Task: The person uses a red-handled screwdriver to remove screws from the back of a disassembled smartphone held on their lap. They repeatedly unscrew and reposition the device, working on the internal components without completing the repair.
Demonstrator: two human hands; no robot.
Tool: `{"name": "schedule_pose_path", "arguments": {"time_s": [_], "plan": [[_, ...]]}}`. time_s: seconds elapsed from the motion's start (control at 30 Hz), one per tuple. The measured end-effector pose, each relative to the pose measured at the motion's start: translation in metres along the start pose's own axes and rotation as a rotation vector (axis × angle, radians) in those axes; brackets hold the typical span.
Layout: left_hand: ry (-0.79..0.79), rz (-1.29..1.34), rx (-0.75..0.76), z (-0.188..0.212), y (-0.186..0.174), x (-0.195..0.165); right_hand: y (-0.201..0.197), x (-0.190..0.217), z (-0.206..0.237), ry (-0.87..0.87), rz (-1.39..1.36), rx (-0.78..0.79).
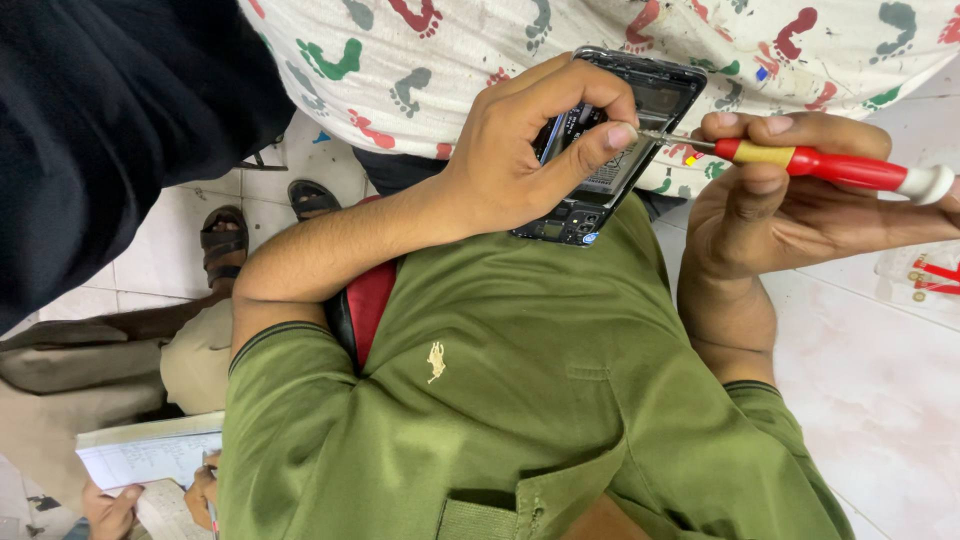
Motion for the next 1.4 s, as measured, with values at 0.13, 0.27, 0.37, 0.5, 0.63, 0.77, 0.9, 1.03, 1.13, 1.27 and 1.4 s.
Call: {"name": "schedule_pose_path", "arguments": {"time_s": [0.13,0.27,0.37,0.5,0.63,0.77,0.9,1.03,1.13,1.27,1.4], "plan": [[-0.008,0.014,-0.018,-0.001,-0.001,0.001,-0.003,0.001,0.011,0.124,-0.088,-0.013],[-0.028,0.009,-0.02,-0.002,-0.001,0.002,0.002,0.003,0.005,0.031,0.05,0.042],[-0.023,-0.047,-0.007,-0.004,-0.001,-0.001,0.004,0.0,-0.013,-0.084,0.159,0.06],[0.078,-0.069,0.02,-0.002,-0.004,-0.011,0.008,0.006,-0.015,-0.13,0.2,0.084],[-0.026,-0.102,0.032,-0.003,-0.002,-0.005,0.008,0.017,-0.012,-0.052,0.307,0.154],[-0.199,-0.075,0.025,0.002,0.001,0.006,0.014,0.028,-0.015,-0.004,0.471,0.345],[0.0,-0.136,-0.027,0.002,-0.002,0.0,0.027,0.032,-0.02,0.061,0.411,0.421],[-0.035,-0.081,-0.04,0.0,-0.004,-0.003,0.037,0.033,-0.03,0.002,0.444,0.498],[-0.088,-0.09,-0.027,-0.003,-0.004,-0.003,0.037,0.034,-0.035,-0.011,0.496,0.581],[-0.124,-0.134,-0.019,-0.005,-0.004,-0.003,0.039,0.034,-0.032,0.019,0.453,0.518],[-0.035,-0.105,-0.045,-0.004,-0.004,-0.005,0.051,0.037,-0.037,-0.067,0.446,0.492]]}}
Point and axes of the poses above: each hand's wrist, its own z-axis away from the middle knuckle, its own y-axis out of the palm, x = y × z, the point moved 4 cm from there along -z, towards the middle knuckle, and after that the axes turned 2 degrees about y, right-handed, at the moved point
